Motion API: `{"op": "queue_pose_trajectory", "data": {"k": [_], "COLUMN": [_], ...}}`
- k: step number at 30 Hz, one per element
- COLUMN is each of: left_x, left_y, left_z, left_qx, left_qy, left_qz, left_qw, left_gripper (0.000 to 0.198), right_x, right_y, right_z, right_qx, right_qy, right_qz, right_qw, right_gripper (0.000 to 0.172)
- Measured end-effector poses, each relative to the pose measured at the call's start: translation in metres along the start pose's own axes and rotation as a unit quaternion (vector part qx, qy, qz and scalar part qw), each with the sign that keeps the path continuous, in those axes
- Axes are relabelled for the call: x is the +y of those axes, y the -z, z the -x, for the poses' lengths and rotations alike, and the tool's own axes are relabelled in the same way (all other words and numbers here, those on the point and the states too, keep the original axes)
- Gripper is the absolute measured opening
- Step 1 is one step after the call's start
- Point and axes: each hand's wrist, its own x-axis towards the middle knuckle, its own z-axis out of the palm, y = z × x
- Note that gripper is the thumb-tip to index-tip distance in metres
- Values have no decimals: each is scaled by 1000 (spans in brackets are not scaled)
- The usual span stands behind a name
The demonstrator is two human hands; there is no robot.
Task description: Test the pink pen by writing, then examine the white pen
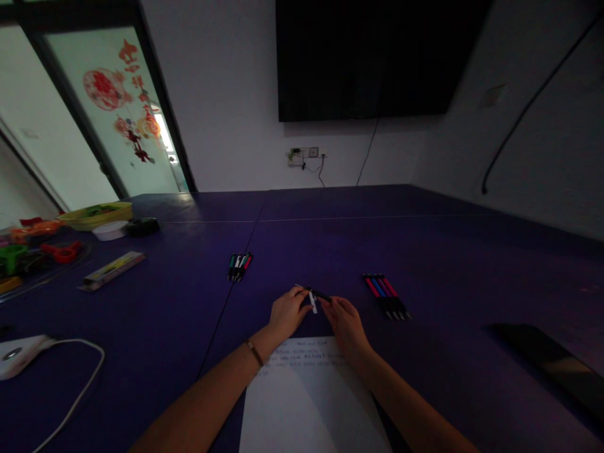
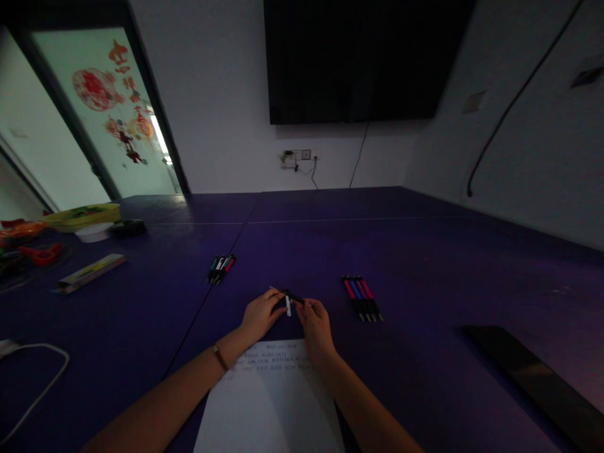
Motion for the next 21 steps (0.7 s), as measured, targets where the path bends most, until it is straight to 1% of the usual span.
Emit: {"op": "queue_pose_trajectory", "data": {"k": [2, 3, 6, 8, 11, 14, 18, 21], "left_x": [-5, -7, -11, -11, -8, -5, -3, -4], "left_y": [0, 1, 4, 8, 12, 14, 15, 15], "left_z": [-3, -5, -9, -10, -10, -8, -8, -8], "left_qx": [27, 38, 44, 40, 53, 57, 45, 41], "left_qy": [39, 62, 114, 132, 151, 158, 162, 162], "left_qz": [89, 144, 298, 363, 410, 438, 453, 455], "left_qw": [995, 987, 947, 922, 898, 883, 876, 875], "left_gripper": [29, 30, 29, 25, 22, 22, 22, 23], "right_x": [-1, -1, -2, -3, -5, -10, -15, -16], "right_y": [1, 1, 2, 3, 2, -1, -5, -10], "right_z": [0, 1, 0, 0, 3, 8, 15, 21], "right_qx": [-5, -8, -11, -17, -42, -70, -136, -178], "right_qy": [13, 20, 31, 27, 8, -26, -68, -85], "right_qz": [6, 11, 27, 33, 55, 100, 139, 190], "right_qw": [1000, 1000, 999, 999, 998, 992, 979, 962], "right_gripper": [32, 31, 31, 32, 33, 31, 30, 30]}}
